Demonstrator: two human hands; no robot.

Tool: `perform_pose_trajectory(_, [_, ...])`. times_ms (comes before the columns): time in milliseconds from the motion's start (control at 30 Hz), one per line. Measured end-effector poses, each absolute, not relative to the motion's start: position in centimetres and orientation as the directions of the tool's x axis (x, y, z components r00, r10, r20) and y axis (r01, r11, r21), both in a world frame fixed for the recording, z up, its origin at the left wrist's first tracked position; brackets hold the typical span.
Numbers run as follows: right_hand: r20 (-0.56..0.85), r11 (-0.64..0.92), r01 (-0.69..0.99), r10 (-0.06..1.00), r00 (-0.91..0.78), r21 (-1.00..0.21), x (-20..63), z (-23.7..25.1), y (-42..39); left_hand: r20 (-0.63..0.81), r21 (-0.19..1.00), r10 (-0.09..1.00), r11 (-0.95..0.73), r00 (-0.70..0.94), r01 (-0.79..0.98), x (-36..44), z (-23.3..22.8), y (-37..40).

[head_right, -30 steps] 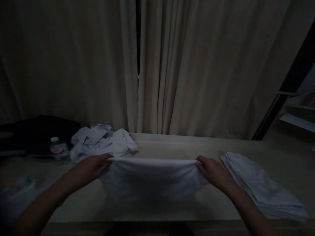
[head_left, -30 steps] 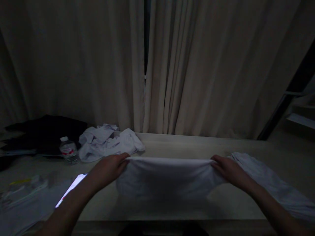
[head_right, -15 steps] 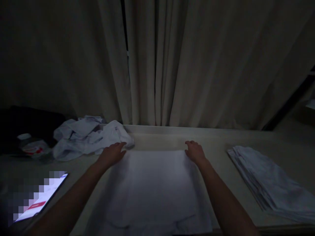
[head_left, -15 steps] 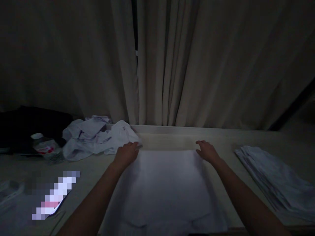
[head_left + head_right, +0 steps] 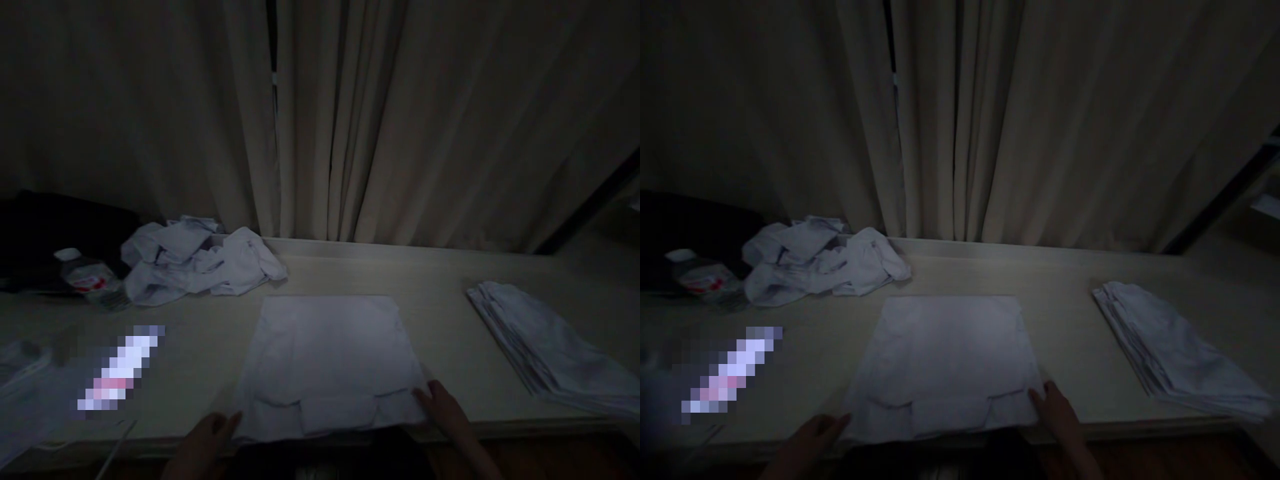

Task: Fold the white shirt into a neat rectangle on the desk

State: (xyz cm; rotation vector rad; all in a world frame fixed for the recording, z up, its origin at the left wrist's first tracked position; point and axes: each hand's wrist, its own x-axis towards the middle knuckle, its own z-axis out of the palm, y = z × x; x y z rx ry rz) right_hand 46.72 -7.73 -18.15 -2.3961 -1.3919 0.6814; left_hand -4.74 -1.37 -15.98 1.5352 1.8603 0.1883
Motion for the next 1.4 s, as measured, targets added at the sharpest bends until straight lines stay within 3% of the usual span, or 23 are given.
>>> perform_pose_trajectory(133, [-0.229,-0.467,0.740,0.884,0.408,-0.484,46.4,-17.6,-8.5,-0.302,0.536,0.952,0.206,-0.042,0.819,-4.4,-16.2,-1.8])
perform_pose_trajectory(367, [-0.223,-0.497,0.695,0.864,0.451,-0.520,48.0,-16.3,-10.8,-0.243,0.672,0.955,0.292,-0.170,0.680,-6.7,-15.4,-2.3])
perform_pose_trajectory(467, [-0.188,-0.508,0.698,0.854,0.485,-0.504,48.3,-15.6,-9.7,-0.214,0.643,0.950,0.312,-0.227,0.700,-5.7,-13.6,-1.9])
perform_pose_trajectory(700, [-0.173,-0.436,0.764,0.898,0.405,-0.475,45.2,-14.8,-2.0,-0.208,0.538,0.977,0.160,-0.053,0.828,0.9,-12.2,3.9])
perform_pose_trajectory(900, [-0.152,-0.445,0.850,0.895,0.418,-0.281,42.2,-15.6,2.9,-0.183,0.414,0.977,0.177,-0.109,0.893,3.8,-14.1,9.5])
perform_pose_trajectory(1033, [-0.103,-0.412,0.895,0.911,0.400,-0.173,41.6,-16.9,3.0,-0.095,0.360,0.990,0.135,-0.108,0.923,4.4,-14.7,9.5])
perform_pose_trajectory(1300, [-0.014,-0.376,0.916,0.926,0.378,-0.139,42.2,-15.0,4.3,0.074,0.475,0.989,0.074,-0.124,0.877,4.1,-14.5,9.9])
perform_pose_trajectory(1400, [-0.036,-0.402,0.902,0.915,0.402,-0.159,41.9,-13.6,4.5,0.116,0.442,0.988,0.043,-0.105,0.896,4.3,-13.7,10.2])
